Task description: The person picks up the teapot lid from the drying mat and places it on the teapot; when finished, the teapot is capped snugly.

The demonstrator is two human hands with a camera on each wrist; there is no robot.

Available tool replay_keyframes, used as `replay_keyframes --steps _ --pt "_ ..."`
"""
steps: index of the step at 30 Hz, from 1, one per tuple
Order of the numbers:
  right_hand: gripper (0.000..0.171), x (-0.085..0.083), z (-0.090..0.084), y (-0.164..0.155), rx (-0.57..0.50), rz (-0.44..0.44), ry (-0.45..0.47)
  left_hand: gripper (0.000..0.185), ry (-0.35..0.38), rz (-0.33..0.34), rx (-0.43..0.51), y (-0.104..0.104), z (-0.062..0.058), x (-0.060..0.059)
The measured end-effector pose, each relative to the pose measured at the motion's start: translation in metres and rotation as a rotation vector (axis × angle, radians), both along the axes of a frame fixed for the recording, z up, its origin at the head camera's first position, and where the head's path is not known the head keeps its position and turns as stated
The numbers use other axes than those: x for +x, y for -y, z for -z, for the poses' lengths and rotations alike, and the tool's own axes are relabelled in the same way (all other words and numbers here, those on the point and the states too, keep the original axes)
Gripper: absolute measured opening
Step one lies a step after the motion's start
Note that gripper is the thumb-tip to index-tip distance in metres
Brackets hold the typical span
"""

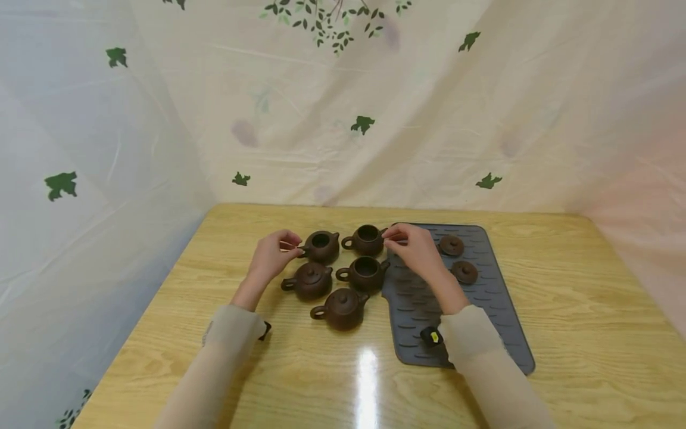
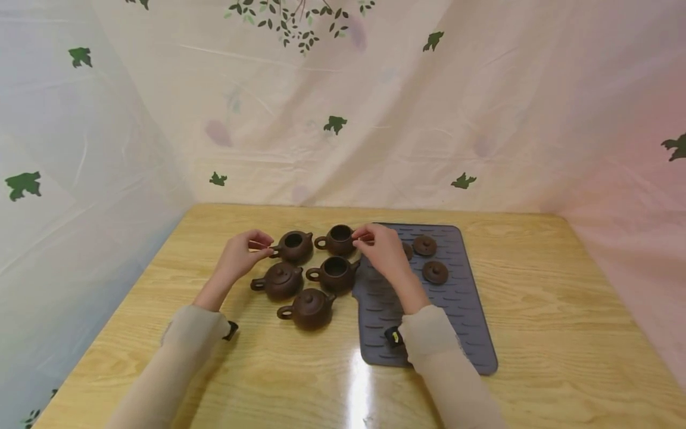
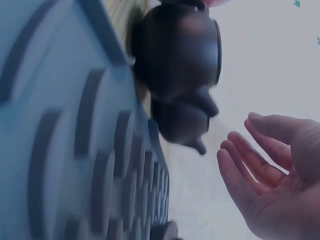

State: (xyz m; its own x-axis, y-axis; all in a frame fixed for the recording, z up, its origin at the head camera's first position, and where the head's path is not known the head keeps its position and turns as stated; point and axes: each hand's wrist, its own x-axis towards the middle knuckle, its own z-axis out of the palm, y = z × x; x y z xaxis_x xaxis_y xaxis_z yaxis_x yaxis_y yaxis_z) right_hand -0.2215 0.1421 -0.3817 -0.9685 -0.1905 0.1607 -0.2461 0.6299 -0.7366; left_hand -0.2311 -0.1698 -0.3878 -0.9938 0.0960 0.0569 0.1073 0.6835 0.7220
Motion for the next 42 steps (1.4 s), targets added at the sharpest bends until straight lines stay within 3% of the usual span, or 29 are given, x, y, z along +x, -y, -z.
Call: replay_keyframes --steps 8,24,31,42 --pt "0.021 -0.002 0.004 -0.024 -0.019 0.054 -0.003 0.019 0.032 -0.016 0.007 -0.003 0.008 -0.008" --pt "0.022 -0.009 0.018 -0.059 0.025 0.247 0.017 0.017 0.051 -0.039 0.001 -0.01 0.016 -0.014" --pt "0.023 -0.007 0.019 -0.069 0.038 0.251 0.104 0.015 0.047 -0.047 -0.002 -0.01 0.016 -0.015" --pt "0.024 -0.006 0.02 -0.072 0.167 0.21 0.21 0.013 0.053 -0.057 -0.019 -0.009 0.014 -0.016"
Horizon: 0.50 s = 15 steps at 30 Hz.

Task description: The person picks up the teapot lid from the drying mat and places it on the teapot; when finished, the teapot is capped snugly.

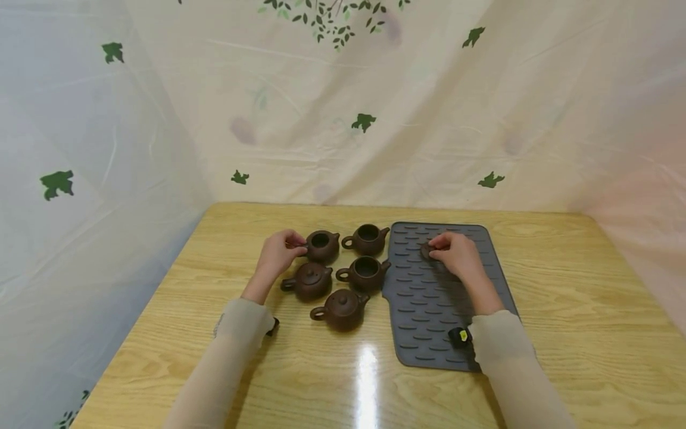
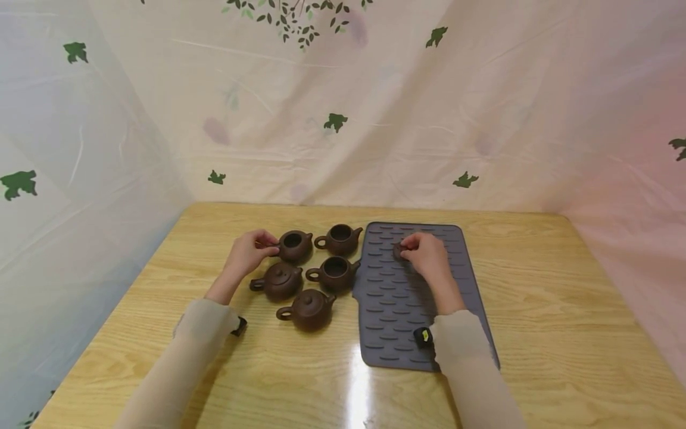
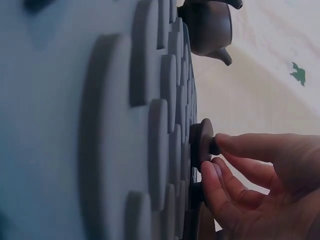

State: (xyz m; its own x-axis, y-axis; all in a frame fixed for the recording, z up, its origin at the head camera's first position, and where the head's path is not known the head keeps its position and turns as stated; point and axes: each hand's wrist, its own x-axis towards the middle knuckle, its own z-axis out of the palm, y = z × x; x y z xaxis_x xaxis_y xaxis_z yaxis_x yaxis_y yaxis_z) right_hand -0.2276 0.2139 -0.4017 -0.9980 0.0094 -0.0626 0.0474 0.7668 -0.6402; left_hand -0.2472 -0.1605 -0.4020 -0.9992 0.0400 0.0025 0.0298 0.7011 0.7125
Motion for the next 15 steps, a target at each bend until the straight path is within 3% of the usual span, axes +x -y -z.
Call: replay_keyframes --steps 15 --pt "0.021 -0.0018 0.0019 0.002 0.029 0.032 -0.023 0.011 0.011 -0.003 -0.032 -0.0006 -0.0025 -0.0028"
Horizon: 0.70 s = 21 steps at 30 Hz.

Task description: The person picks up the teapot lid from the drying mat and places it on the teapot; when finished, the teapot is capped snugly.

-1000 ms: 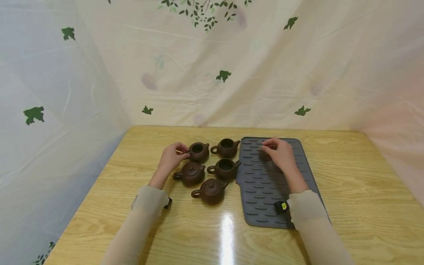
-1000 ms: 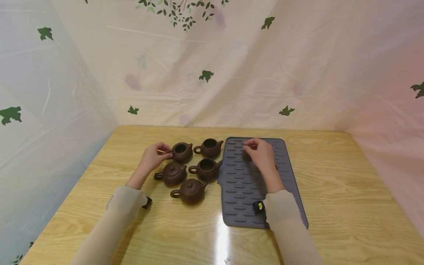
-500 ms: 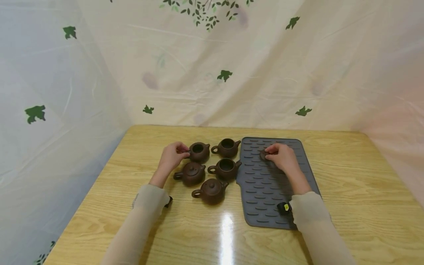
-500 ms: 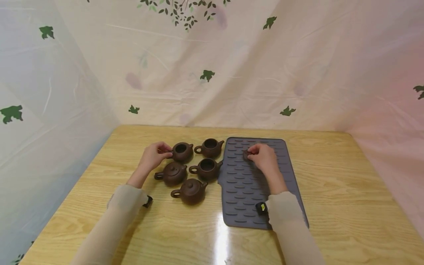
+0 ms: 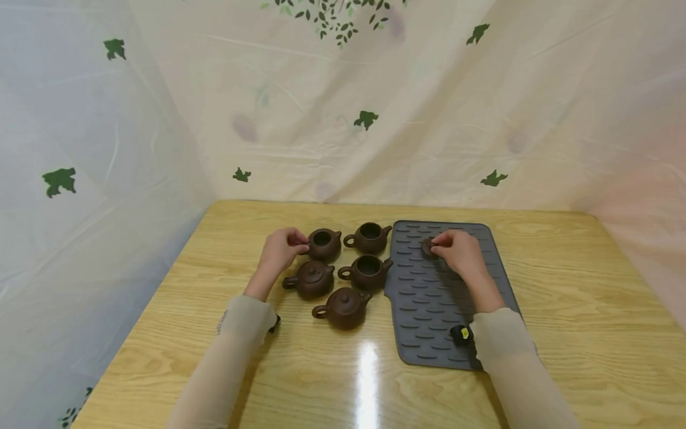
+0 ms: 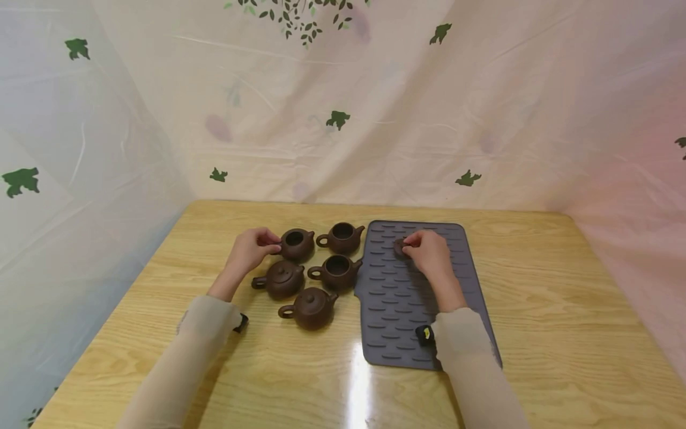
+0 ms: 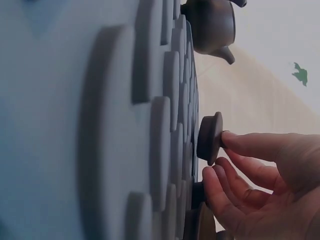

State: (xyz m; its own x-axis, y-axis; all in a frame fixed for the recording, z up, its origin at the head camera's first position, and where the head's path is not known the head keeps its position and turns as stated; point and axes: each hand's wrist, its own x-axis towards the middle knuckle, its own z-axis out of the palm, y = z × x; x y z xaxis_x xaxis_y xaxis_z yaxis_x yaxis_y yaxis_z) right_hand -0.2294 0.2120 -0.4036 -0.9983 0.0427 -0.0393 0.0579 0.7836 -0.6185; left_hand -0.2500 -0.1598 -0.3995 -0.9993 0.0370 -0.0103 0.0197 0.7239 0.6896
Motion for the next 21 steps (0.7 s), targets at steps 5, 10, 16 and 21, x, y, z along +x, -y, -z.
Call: replay_keyframes --steps 5,10,16,21 --pt "0.022 0.0 -0.002 0.007 -0.025 -0.016 -0.034 0.011 -0.001 0.001 -0.004 0.001 0.0 0.0" --pt "0.023 -0.002 -0.005 0.017 -0.061 -0.034 -0.059 0.011 -0.007 0.006 -0.005 0.001 0.0 0.0" --pt "0.023 -0.002 -0.012 0.031 -0.099 -0.07 -0.09 0.009 -0.02 0.012 -0.006 0.001 0.0 -0.001" --pt "0.021 -0.001 -0.019 0.045 -0.138 -0.104 -0.106 0.009 -0.019 0.011 -0.001 0.0 0.0 0.001"
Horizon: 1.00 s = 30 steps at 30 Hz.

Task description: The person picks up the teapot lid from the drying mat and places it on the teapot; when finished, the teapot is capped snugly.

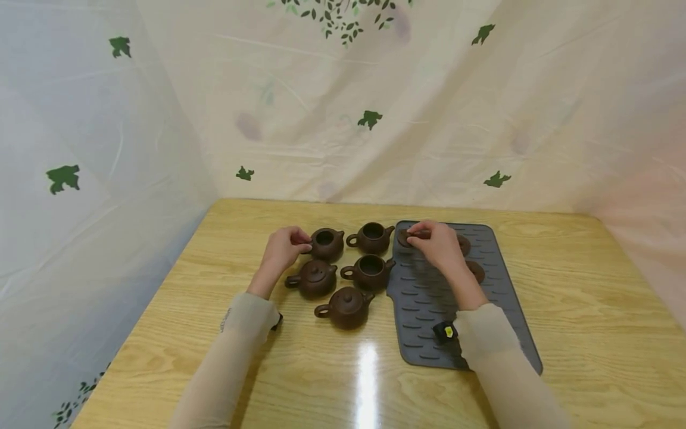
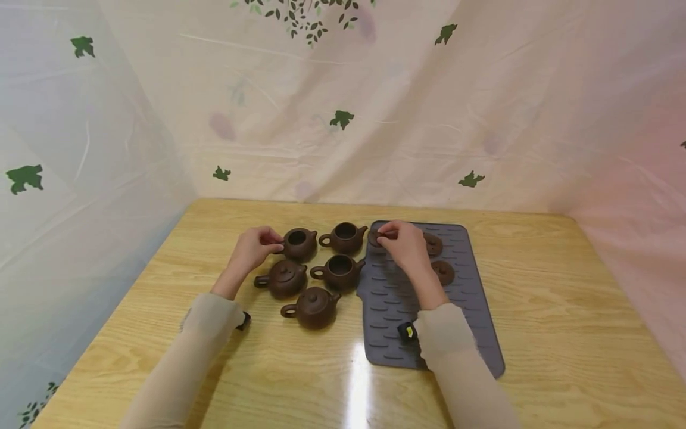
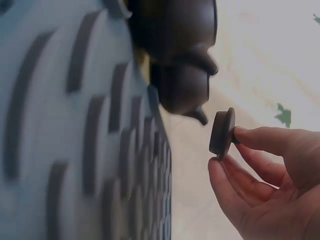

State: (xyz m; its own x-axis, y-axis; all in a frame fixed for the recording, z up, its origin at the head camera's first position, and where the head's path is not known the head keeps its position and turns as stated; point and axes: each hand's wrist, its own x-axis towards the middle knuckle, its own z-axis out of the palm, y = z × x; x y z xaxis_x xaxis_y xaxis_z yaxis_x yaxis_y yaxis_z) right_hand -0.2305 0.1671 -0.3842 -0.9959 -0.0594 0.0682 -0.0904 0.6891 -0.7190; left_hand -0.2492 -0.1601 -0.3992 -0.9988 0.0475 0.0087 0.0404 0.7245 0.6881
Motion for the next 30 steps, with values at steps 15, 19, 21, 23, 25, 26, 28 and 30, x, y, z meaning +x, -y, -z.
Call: replay_keyframes --steps 15,19,21,23,25,26,28,30 --pt "0.017 -0.006 -0.013 0.053 -0.071 -0.062 -0.037 0.009 -0.003 0.003 0.0 0.0 0.002 -0.001" --pt "0.016 -0.01 -0.014 0.069 -0.07 -0.084 -0.024 0.009 -0.007 -0.001 -0.009 0.0 0.003 -0.002" --pt "0.015 -0.013 -0.014 0.077 -0.074 -0.094 -0.009 0.009 -0.009 -0.002 -0.01 0.0 0.004 -0.003" --pt "0.015 -0.016 -0.013 0.085 -0.076 -0.107 0.006 0.009 -0.015 0.0 -0.01 0.0 0.003 -0.003" --pt "0.015 -0.019 -0.012 0.092 -0.085 -0.129 0.012 0.009 -0.017 -0.002 -0.009 0.0 0.003 -0.002" --pt "0.015 -0.02 -0.011 0.096 -0.086 -0.142 0.013 0.009 -0.017 -0.003 -0.009 0.0 0.002 -0.002" --pt "0.014 -0.024 -0.009 0.102 -0.088 -0.161 0.013 0.009 -0.015 -0.004 -0.008 0.0 0.002 -0.002" --pt "0.013 -0.028 -0.008 0.108 -0.094 -0.177 0.019 0.009 -0.005 -0.008 -0.007 -0.001 0.002 -0.002"
